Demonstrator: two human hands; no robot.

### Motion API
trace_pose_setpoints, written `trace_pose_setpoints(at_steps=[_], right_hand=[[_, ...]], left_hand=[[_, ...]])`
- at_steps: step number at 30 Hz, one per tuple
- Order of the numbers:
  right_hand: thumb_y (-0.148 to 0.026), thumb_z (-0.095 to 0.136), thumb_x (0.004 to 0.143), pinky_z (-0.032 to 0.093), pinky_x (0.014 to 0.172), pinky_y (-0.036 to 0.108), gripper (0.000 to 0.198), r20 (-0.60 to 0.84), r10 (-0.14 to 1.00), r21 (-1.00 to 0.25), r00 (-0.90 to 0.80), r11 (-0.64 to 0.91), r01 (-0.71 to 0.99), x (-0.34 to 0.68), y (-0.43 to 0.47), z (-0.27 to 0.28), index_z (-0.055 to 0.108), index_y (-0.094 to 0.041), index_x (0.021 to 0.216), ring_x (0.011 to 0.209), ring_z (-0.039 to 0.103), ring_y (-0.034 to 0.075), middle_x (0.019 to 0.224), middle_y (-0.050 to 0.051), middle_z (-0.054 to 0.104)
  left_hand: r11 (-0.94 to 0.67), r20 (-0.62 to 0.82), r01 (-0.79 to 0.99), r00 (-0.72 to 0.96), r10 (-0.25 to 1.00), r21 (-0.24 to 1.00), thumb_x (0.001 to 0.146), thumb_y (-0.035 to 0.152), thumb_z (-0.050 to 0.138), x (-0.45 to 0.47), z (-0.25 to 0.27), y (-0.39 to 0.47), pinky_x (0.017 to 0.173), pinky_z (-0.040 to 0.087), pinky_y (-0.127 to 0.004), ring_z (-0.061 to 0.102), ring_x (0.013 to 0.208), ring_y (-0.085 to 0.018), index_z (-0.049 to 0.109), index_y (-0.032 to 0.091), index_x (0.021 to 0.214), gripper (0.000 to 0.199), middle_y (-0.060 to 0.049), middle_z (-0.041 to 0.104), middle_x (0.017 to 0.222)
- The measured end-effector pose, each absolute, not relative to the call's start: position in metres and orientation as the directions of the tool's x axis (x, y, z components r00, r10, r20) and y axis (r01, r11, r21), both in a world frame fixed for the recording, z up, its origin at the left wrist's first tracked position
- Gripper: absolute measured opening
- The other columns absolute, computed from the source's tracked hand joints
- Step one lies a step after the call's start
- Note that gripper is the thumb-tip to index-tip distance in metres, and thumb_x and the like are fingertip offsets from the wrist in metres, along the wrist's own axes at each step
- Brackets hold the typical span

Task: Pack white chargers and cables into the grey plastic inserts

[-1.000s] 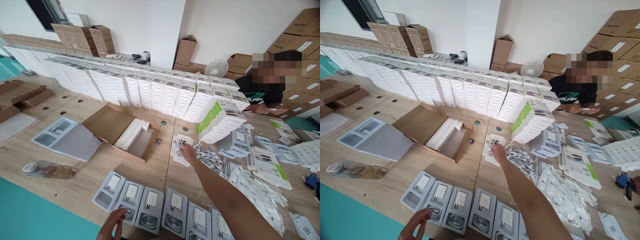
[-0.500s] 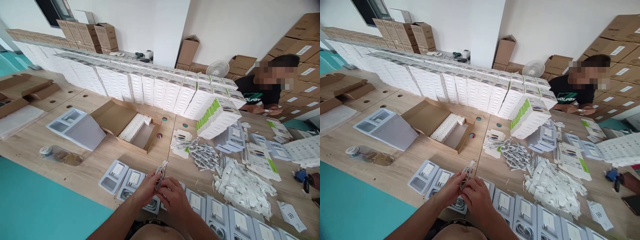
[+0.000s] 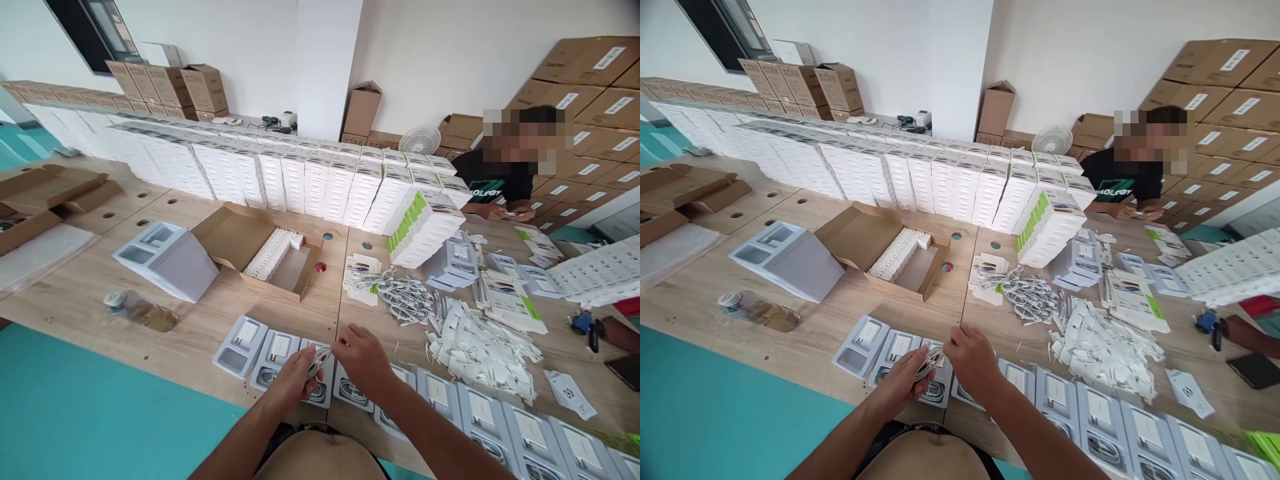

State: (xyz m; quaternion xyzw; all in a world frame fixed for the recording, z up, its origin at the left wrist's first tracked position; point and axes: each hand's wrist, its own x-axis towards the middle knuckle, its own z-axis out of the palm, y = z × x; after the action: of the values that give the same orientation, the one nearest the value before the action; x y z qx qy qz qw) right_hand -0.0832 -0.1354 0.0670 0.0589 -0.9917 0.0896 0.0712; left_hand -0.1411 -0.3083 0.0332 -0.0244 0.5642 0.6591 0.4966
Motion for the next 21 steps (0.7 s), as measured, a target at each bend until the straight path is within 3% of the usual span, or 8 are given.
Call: trace_pose_setpoints(at_steps=[4,7,9,13,18,21], right_hand=[[-0.023,0.052,0.090,0.036,0.060,0.028,0.014,-0.013,0.148,-0.529,-0.989,0.838,0.132,-0.083,-0.156,0.075,0.061,-0.023,0.080,0.069,0.060,0.016,0.077,0.001,0.068],[-0.028,0.048,0.091,0.041,0.061,0.027,0.016,-0.132,0.238,-0.784,-0.962,0.569,0.248,-0.084,-0.168,0.068,0.059,-0.023,0.081,0.063,0.062,0.015,0.064,-0.002,0.066],[-0.033,0.048,0.090,0.045,0.062,0.028,0.017,-0.208,0.269,-0.890,-0.940,0.347,0.296,-0.083,-0.174,0.059,0.058,-0.022,0.082,0.058,0.063,0.015,0.062,-0.003,0.066],[-0.042,0.054,0.085,0.046,0.054,0.028,0.023,-0.372,0.261,-0.927,-0.891,-0.052,0.372,-0.077,-0.177,0.042,0.058,-0.020,0.081,0.053,0.063,0.016,0.066,-0.001,0.068],[-0.042,0.059,0.082,0.037,0.049,0.025,0.025,-0.326,0.297,-0.922,-0.898,0.112,0.372,-0.068,-0.170,0.044,0.067,-0.019,0.074,0.048,0.051,0.011,0.060,-0.001,0.066],[-0.042,0.058,0.083,0.036,0.049,0.025,0.026,-0.378,0.245,-0.916,-0.893,0.044,0.399,-0.068,-0.166,0.047,0.068,-0.019,0.075,0.045,0.047,0.011,0.058,-0.002,0.064]], left_hand=[[0.132,-0.593,-0.661,-0.543,0.594,0.738,0.081,0.073,0.047,-0.134,0.021,-0.310,0.040,0.014,-0.019,0.033,0.042,-0.004,0.049,0.018,0.085,0.055,0.001,0.058,0.068],[0.074,-0.560,-0.677,-0.538,0.630,0.733,0.081,0.072,0.048,-0.133,0.019,-0.310,0.040,0.012,-0.019,0.032,0.042,-0.003,0.051,0.018,0.086,0.055,0.001,0.058,0.070],[0.025,-0.540,-0.707,-0.516,0.666,0.706,0.081,0.070,0.051,-0.133,0.020,-0.311,0.041,0.009,-0.019,0.032,0.043,-0.003,0.052,0.017,0.085,0.053,0.002,0.057,0.071],[-0.025,-0.531,-0.759,-0.479,0.699,0.651,0.079,0.067,0.058,-0.132,0.024,-0.313,0.043,0.008,-0.020,0.031,0.046,-0.003,0.053,0.016,0.080,0.051,0.003,0.053,0.069],[-0.029,-0.557,-0.763,-0.496,0.667,0.645,0.077,0.064,0.063,-0.133,0.022,-0.315,0.044,0.008,-0.020,0.032,0.047,-0.003,0.057,0.014,0.086,0.051,0.000,0.058,0.073],[-0.034,-0.527,-0.745,-0.501,0.686,0.666,0.078,0.062,0.064,-0.136,0.021,-0.315,0.044,0.010,-0.020,0.032,0.048,-0.003,0.058,0.013,0.085,0.050,-0.001,0.058,0.075]])
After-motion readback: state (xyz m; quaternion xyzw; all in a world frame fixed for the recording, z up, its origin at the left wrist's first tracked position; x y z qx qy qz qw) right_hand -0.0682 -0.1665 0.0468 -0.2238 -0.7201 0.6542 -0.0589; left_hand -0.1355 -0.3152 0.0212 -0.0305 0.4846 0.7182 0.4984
